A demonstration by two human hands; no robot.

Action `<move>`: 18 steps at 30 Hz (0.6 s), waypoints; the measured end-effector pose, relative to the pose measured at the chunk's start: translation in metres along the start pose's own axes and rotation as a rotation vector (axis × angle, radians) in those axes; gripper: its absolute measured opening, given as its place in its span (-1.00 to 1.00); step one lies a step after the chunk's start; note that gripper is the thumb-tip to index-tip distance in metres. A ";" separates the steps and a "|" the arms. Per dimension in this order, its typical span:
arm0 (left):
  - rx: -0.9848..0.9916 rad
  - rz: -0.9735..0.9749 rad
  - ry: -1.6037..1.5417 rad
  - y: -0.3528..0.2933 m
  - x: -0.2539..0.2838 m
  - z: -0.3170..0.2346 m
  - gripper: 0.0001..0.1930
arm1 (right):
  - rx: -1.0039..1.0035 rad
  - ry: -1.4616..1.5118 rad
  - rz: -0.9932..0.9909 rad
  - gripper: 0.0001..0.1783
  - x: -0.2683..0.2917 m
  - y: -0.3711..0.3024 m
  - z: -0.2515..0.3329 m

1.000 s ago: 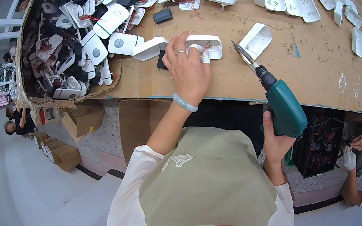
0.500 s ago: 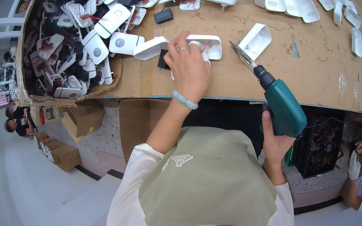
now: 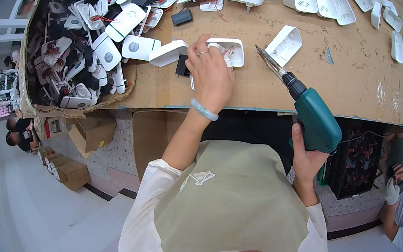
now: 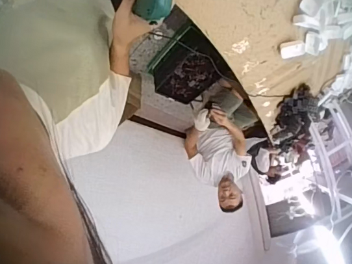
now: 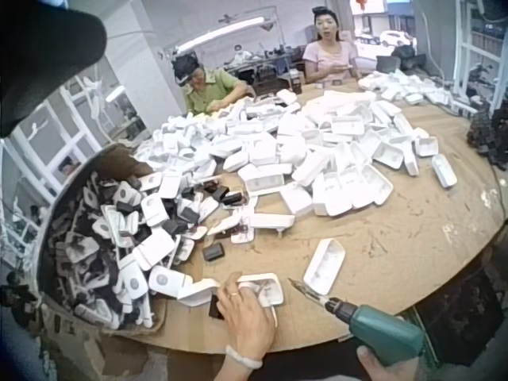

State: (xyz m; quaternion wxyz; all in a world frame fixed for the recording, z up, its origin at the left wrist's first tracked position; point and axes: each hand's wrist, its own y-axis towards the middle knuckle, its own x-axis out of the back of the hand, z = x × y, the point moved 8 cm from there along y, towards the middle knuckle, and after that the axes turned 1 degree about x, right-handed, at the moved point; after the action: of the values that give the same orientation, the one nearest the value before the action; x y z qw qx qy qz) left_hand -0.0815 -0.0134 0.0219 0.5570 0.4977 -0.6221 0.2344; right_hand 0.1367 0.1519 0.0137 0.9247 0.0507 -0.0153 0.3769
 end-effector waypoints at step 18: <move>0.481 0.493 -1.606 -0.222 -0.002 0.268 -0.41 | 0.097 0.039 -0.166 -0.60 0.016 0.012 0.016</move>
State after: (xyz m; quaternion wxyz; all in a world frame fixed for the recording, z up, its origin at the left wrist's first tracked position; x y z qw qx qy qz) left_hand -0.0095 -0.3275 -0.1103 -0.2363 0.4678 -0.8501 0.0515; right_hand 0.1401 0.1698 0.0315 0.9493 0.0889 0.0254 0.3003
